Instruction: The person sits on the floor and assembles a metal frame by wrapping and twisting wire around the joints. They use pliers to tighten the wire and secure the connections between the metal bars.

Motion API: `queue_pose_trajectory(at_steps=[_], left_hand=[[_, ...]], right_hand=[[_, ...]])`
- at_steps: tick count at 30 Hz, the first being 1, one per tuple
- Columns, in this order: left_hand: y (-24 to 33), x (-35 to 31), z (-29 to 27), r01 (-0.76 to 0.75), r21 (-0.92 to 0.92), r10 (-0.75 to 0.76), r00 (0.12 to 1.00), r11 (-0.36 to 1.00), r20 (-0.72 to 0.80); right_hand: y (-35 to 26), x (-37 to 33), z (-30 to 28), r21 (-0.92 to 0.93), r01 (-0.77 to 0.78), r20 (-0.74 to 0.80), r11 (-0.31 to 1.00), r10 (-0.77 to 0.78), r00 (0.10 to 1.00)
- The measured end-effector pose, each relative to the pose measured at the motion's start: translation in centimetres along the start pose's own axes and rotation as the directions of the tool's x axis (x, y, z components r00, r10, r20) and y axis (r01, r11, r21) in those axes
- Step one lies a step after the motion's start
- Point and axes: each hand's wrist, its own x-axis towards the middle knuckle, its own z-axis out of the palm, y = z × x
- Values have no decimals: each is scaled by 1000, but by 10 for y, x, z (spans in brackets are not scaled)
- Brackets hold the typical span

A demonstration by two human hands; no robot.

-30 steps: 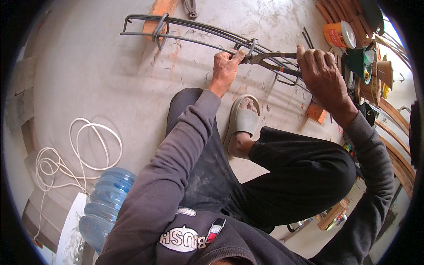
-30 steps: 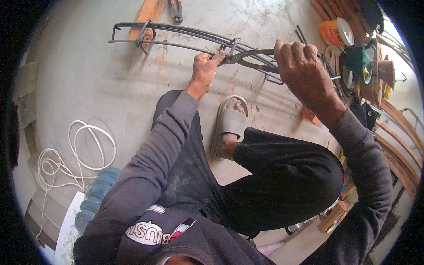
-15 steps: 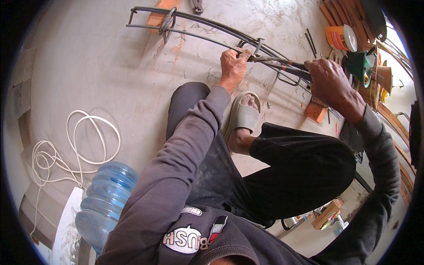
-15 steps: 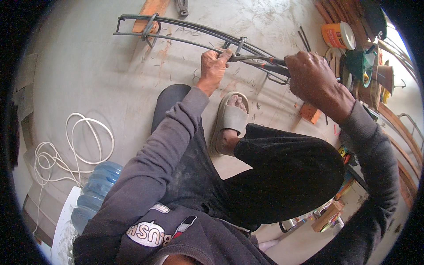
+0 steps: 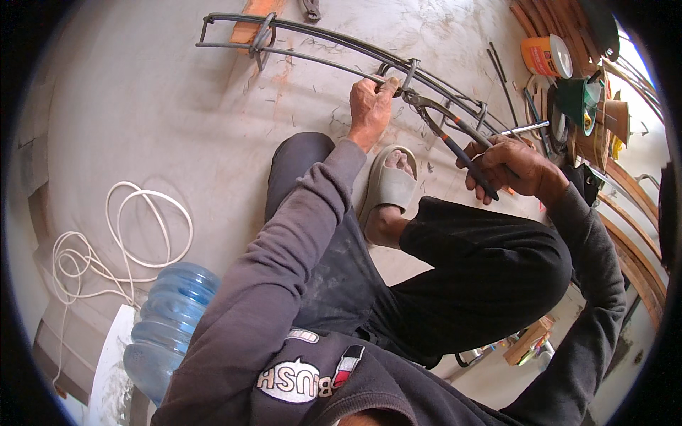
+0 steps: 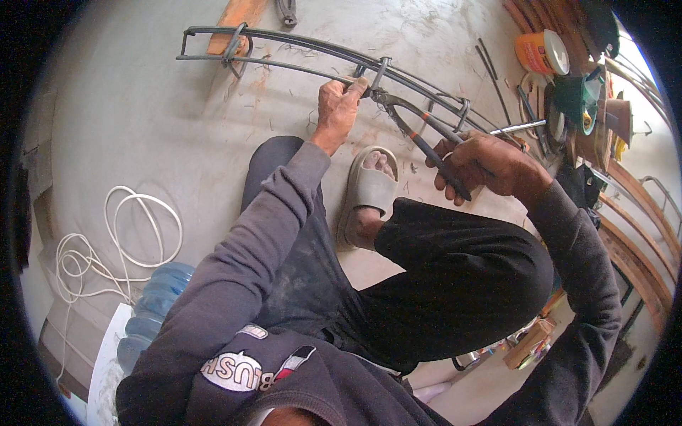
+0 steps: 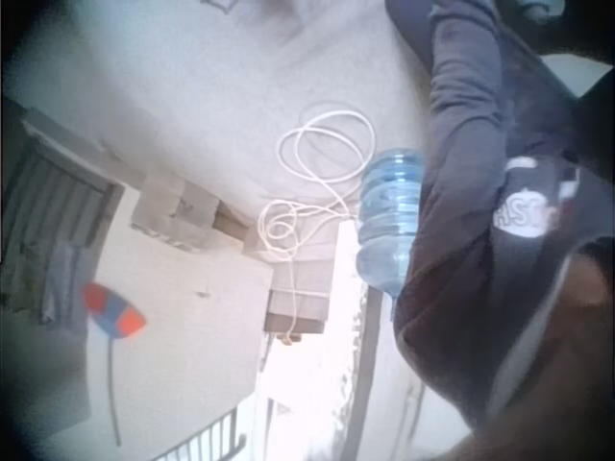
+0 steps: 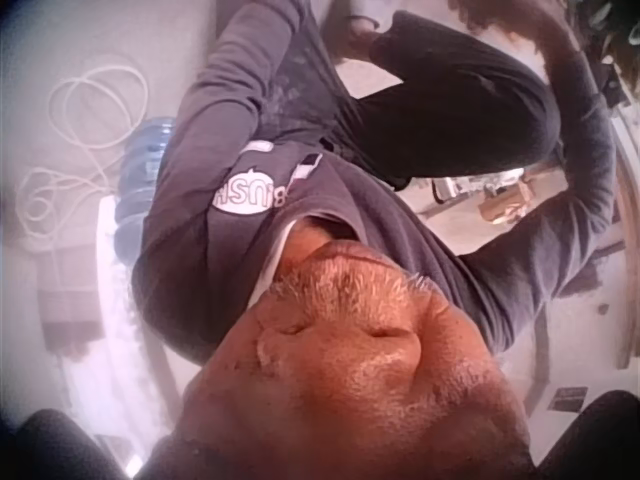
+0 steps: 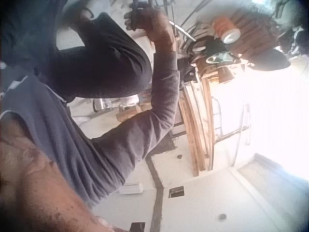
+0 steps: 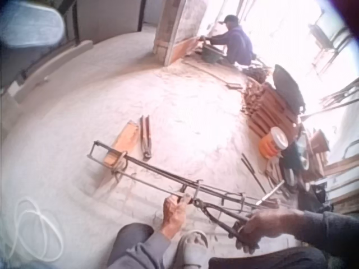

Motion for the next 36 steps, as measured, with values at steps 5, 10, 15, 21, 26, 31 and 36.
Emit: queue_pose_trajectory(at_steps=[5, 10, 15, 21, 26, 31, 36], left_hand=[[38, -41, -11, -84, 488, 126, 991, 869, -52], [75, -56, 29, -737, 613, 580, 641, 284, 503], [62, -45, 57, -801, 514, 581, 585, 307, 565], [62, -35, 64, -743, 464, 552, 669, 483, 497], [72, -30, 67, -699, 503, 445, 713, 508, 541], [82, -44, 51, -726, 624, 546, 661, 289, 516], [79, -61, 65, -784, 553, 583, 599, 284, 550]], right_hand=[[7, 9, -6, 95, 22, 7, 995, -23, 1000], [8, 1, -20, 101, -16, 78, 995, 8, 997], [-5, -3, -13, 63, -91, 41, 994, 89, 995], [-21, -21, 29, -951, -158, -269, 266, -458, 847], [7, -14, 28, -978, -192, -68, -86, -734, 675], [-30, -11, 14, -658, -103, -237, 746, -76, 968], [23, -11, -31, 215, 67, 74, 974, -85, 994]])
